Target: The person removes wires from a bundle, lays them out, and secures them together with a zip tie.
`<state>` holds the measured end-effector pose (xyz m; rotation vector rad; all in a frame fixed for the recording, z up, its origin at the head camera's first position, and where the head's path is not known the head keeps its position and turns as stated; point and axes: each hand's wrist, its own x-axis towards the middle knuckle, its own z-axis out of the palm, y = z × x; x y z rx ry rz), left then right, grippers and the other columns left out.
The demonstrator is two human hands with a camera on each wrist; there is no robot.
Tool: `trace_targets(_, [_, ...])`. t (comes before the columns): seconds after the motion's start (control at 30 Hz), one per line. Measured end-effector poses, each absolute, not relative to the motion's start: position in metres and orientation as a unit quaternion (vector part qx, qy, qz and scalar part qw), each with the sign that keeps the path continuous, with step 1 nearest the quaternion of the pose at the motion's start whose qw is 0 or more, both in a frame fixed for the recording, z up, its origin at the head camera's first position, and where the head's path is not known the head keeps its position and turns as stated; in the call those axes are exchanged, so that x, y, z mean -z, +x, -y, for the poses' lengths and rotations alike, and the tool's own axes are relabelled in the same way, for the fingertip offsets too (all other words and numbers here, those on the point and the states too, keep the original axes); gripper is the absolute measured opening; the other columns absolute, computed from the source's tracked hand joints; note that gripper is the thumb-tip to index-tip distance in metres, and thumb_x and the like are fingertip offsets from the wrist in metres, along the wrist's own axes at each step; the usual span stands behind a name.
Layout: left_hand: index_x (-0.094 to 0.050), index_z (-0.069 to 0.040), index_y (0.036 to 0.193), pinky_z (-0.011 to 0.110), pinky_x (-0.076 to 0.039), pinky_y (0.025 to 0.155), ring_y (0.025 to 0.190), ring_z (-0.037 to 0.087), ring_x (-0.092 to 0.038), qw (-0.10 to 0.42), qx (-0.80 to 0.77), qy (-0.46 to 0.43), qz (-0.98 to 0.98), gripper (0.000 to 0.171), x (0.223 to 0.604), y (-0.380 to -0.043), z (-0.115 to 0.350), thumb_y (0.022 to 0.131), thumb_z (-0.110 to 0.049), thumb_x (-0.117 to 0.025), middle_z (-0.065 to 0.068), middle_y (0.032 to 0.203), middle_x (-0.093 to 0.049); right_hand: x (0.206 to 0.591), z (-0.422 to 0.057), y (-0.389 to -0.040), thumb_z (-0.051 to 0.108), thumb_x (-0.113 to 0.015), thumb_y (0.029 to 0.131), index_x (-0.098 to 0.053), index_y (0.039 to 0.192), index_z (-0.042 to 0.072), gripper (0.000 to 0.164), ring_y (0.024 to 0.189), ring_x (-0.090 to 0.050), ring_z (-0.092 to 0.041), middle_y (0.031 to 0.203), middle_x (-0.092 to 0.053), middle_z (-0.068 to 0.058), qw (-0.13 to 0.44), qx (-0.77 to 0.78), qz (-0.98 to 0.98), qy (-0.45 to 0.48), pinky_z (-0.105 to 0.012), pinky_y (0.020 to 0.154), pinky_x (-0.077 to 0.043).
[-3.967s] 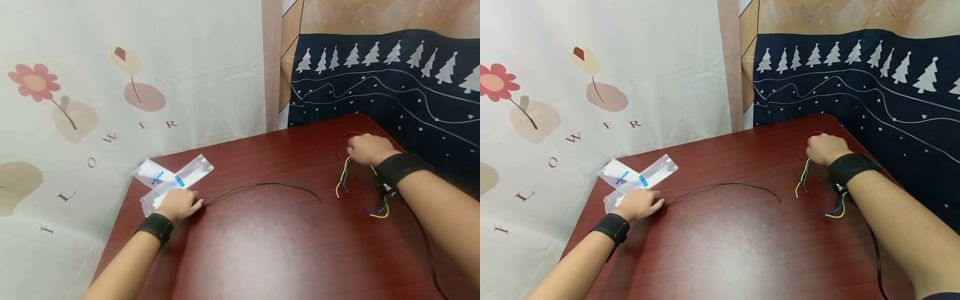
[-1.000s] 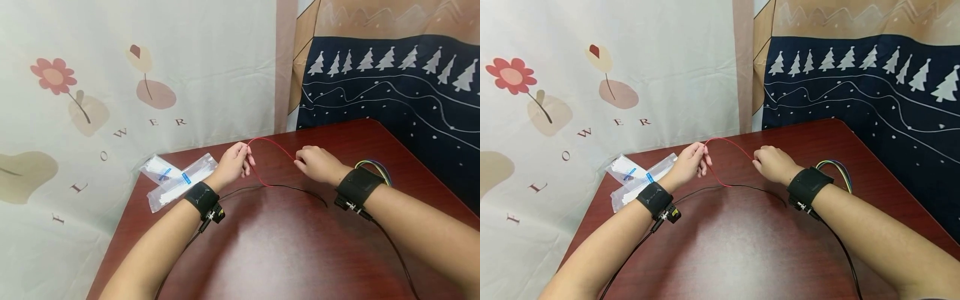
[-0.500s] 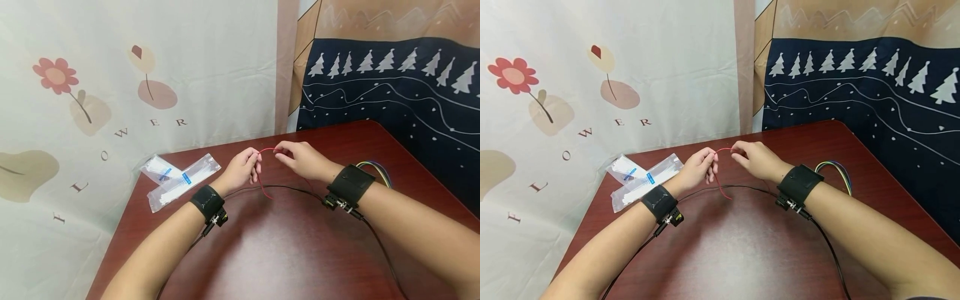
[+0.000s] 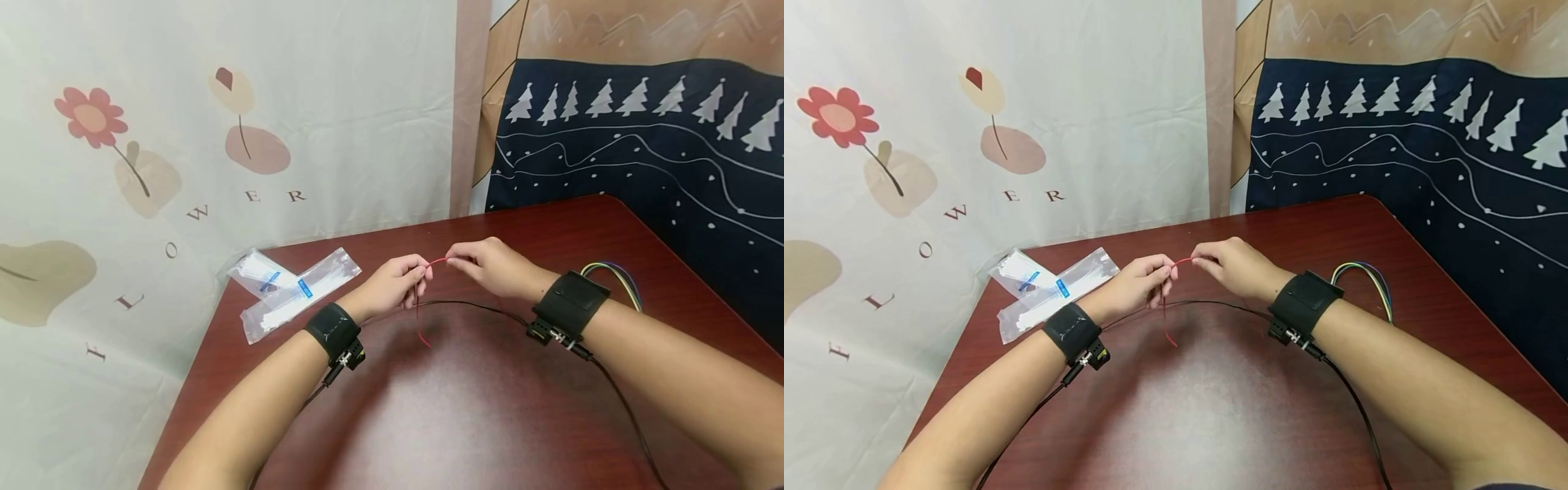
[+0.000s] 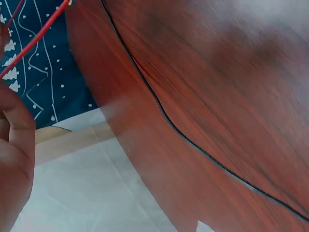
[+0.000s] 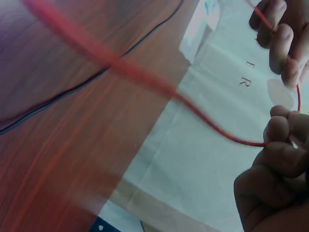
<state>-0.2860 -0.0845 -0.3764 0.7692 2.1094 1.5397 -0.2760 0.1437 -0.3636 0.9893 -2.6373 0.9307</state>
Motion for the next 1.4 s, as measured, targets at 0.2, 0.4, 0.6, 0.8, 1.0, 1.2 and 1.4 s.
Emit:
trace_targets(0.2, [-0.056, -0.006, 0.099, 0.031, -0.035, 0.046, 0.051, 0.033, -0.037, 0.229, -0.504, 0.307, -0.774, 0.021, 0.38, -0.286, 0.093, 0.1, -0.021, -0.042, 0.023, 0.078, -0.05, 0.371, -0.149, -0.277, 0.017, -0.061, 0.09, -0.068, 0.098, 0.023, 0.012, 0.064, -0.049, -0.004, 0.079, -0.06, 0.013, 0.059, -0.307, 0.876, 0.367, -0.023, 0.059, -0.044])
trace_targets(0.4, [-0.059, -0.011, 0.098, 0.027, -0.037, 0.044, 0.049, 0.027, -0.04, 0.235, -0.449, 0.329, -0.797, 0.02, 0.384, -0.285, 0.102, 0.1, -0.022, -0.042, 0.018, 0.076, -0.052, 0.378, -0.155, -0.279, 0.02, -0.061, 0.09, -0.069, 0.102, 0.021, 0.014, 0.078, -0.058, 0.0, 0.09, -0.064, 0.015, 0.052, -0.291, 0.874, 0.386, -0.023, 0.071, -0.049])
trace_targets(0.6, [-0.062, -0.016, 0.094, 0.026, -0.039, 0.053, 0.055, 0.013, -0.044, 0.214, -0.369, 0.342, -0.837, 0.019, 0.39, -0.283, 0.124, 0.099, -0.024, -0.045, 0.005, 0.068, -0.053, 0.387, -0.17, -0.281, 0.019, -0.062, 0.089, -0.068, 0.104, 0.02, 0.016, 0.083, -0.059, -0.001, 0.093, -0.066, 0.011, 0.054, -0.271, 0.888, 0.368, -0.025, 0.073, -0.049])
trace_targets(0.8, [-0.063, -0.019, 0.092, 0.027, -0.043, 0.06, 0.058, 0.014, -0.051, 0.187, -0.325, 0.349, -0.859, 0.015, 0.394, -0.283, 0.142, 0.097, -0.023, -0.049, -0.001, 0.061, -0.051, 0.397, -0.177, -0.283, 0.018, -0.062, 0.089, -0.067, 0.11, 0.016, 0.022, 0.094, -0.06, -0.006, 0.101, -0.067, 0.005, 0.037, -0.241, 0.9, 0.361, -0.031, 0.08, -0.049])
trace_targets(1.0, [-0.061, -0.023, 0.091, 0.027, -0.043, 0.062, 0.055, 0.009, -0.05, 0.142, -0.286, 0.36, -0.877, 0.014, 0.395, -0.285, 0.152, 0.097, -0.023, -0.049, 0.0, 0.06, -0.055, 0.4, -0.173, -0.281, 0.014, -0.057, 0.092, -0.059, 0.123, 0.015, 0.031, 0.108, -0.056, -0.011, 0.115, -0.063, 0.003, 0.018, -0.213, 0.905, 0.367, -0.036, 0.09, -0.045])
trace_targets(1.2, [-0.062, -0.026, 0.093, 0.028, -0.044, 0.061, 0.054, 0.008, -0.05, 0.108, -0.262, 0.333, -0.899, 0.015, 0.397, -0.29, 0.17, 0.098, -0.026, -0.048, -0.004, 0.059, -0.055, 0.403, -0.183, -0.28, 0.014, -0.052, 0.095, -0.054, 0.127, 0.016, 0.032, 0.096, -0.061, -0.014, 0.11, -0.064, 0.001, -0.011, -0.209, 0.916, 0.342, -0.036, 0.082, -0.049])
trace_targets(1.4, [-0.062, -0.021, 0.093, 0.028, -0.045, 0.063, 0.056, 0.008, -0.052, 0.087, -0.263, 0.335, -0.901, 0.015, 0.401, -0.291, 0.187, 0.097, -0.021, -0.048, -0.004, 0.06, -0.055, 0.405, -0.193, -0.28, 0.016, -0.053, 0.095, -0.056, 0.123, 0.02, 0.028, 0.072, -0.057, -0.006, 0.101, -0.065, 0.006, -0.018, -0.204, 0.917, 0.341, -0.027, 0.068, -0.048])
